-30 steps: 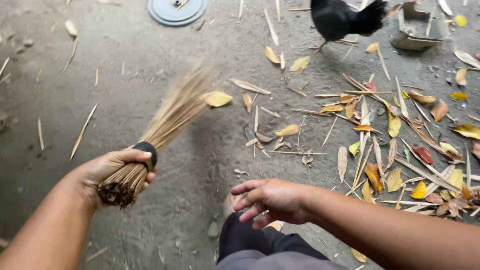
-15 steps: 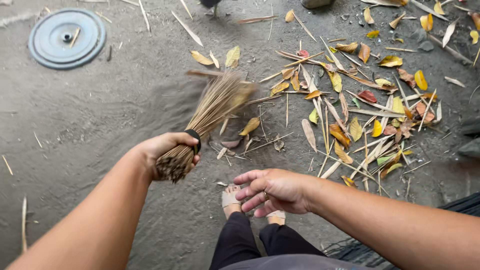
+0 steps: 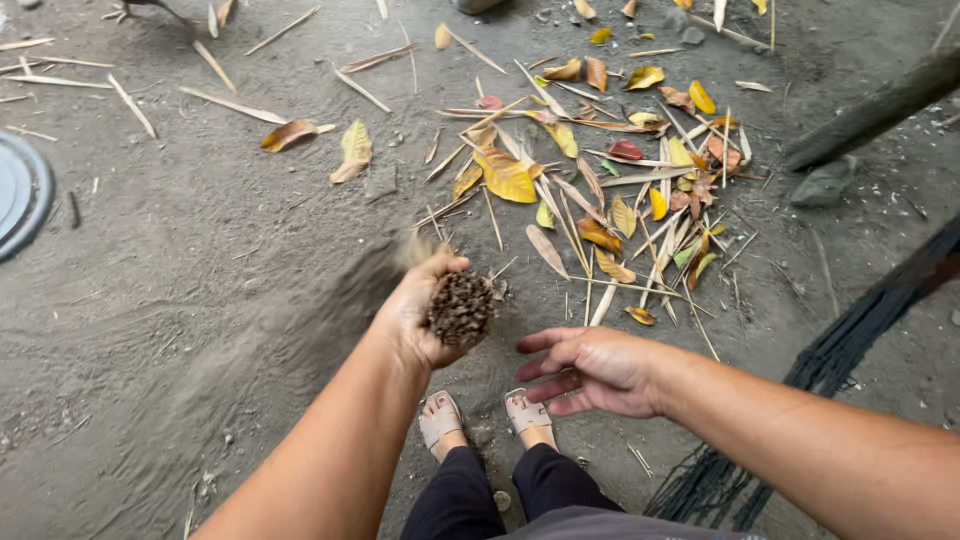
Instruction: The person sweeps leaves and debris on a dirt yard using a short broom, moving from one area to another and gathering the materials into a pile near a metal container.
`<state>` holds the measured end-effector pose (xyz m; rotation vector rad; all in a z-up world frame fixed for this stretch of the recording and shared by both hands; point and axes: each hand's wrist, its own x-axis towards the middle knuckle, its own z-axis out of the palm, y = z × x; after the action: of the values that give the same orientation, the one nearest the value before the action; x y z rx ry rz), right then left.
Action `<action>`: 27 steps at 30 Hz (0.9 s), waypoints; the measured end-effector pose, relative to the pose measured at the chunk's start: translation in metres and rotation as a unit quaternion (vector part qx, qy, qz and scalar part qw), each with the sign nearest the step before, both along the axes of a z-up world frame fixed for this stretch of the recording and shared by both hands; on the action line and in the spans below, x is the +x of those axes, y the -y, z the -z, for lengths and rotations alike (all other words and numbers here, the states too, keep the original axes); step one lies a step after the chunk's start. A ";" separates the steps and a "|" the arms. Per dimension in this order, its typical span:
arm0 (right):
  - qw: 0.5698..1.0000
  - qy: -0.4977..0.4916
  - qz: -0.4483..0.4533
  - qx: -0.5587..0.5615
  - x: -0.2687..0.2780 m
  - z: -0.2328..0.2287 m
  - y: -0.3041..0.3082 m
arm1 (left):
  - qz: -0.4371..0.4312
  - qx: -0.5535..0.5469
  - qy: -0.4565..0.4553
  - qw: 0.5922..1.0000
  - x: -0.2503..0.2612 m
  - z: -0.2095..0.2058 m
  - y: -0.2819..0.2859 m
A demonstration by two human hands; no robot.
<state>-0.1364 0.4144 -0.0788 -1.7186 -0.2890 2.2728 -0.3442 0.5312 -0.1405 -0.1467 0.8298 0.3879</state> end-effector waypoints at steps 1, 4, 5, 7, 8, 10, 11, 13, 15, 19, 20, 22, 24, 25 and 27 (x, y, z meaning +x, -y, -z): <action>1.000 0.016 0.012 0.006 0.007 -0.004 0.000 | 0.004 0.001 0.002 1.000 0.001 -0.010 0.002; 1.000 0.010 0.025 0.003 0.011 -0.018 -0.003 | 0.089 0.042 0.027 0.995 -0.010 -0.054 0.007; 1.000 0.007 0.027 0.008 0.010 -0.022 -0.007 | 0.079 0.059 -0.008 0.995 -0.009 -0.068 0.017; 0.999 -0.003 0.044 0.016 0.006 -0.028 -0.011 | 0.076 0.076 -0.045 0.993 -0.002 -0.088 0.039; 0.999 -0.004 0.047 0.021 0.004 -0.029 -0.012 | 0.047 0.062 -0.083 0.993 0.004 -0.093 0.050; 0.995 -0.052 0.069 0.044 -0.001 -0.027 -0.005 | 0.023 0.050 -0.120 0.991 0.015 -0.088 0.055; 0.995 -0.052 0.075 0.044 -0.001 -0.024 -0.005 | 0.039 -0.007 -0.114 0.993 0.021 -0.078 0.052; 0.994 -0.048 0.092 0.032 0.001 -0.021 0.003 | 0.022 -0.065 -0.066 0.995 0.031 -0.051 0.037; 0.993 -0.028 0.107 0.030 0.011 -0.019 0.005 | -0.054 -0.081 -0.007 0.995 0.042 -0.024 -0.001; 0.986 0.000 0.153 0.061 0.029 -0.023 0.004 | -0.026 -0.078 0.002 0.997 0.070 -0.014 -0.011; 0.986 -0.001 0.155 0.067 0.032 -0.029 0.000 | 0.066 -0.017 0.046 0.997 0.073 -0.024 -0.005; 0.965 -0.097 0.238 0.039 0.032 -0.044 -0.006 | 0.213 0.048 0.067 0.974 0.081 -0.055 0.009; 0.963 -0.106 0.249 0.020 0.032 -0.059 -0.010 | 0.272 0.053 0.041 0.960 0.092 -0.092 0.030; 0.960 -0.113 0.257 -0.004 0.031 -0.065 -0.011 | 0.292 0.123 -0.033 0.948 0.101 -0.110 0.037; 0.957 -0.107 0.265 0.039 0.033 -0.075 -0.005 | 0.309 0.197 -0.104 0.925 0.107 -0.134 0.032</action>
<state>-0.1037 0.4195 -0.0035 -1.2948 0.1181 1.9861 -0.2372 0.4995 -0.0068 0.5339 0.9417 -0.0364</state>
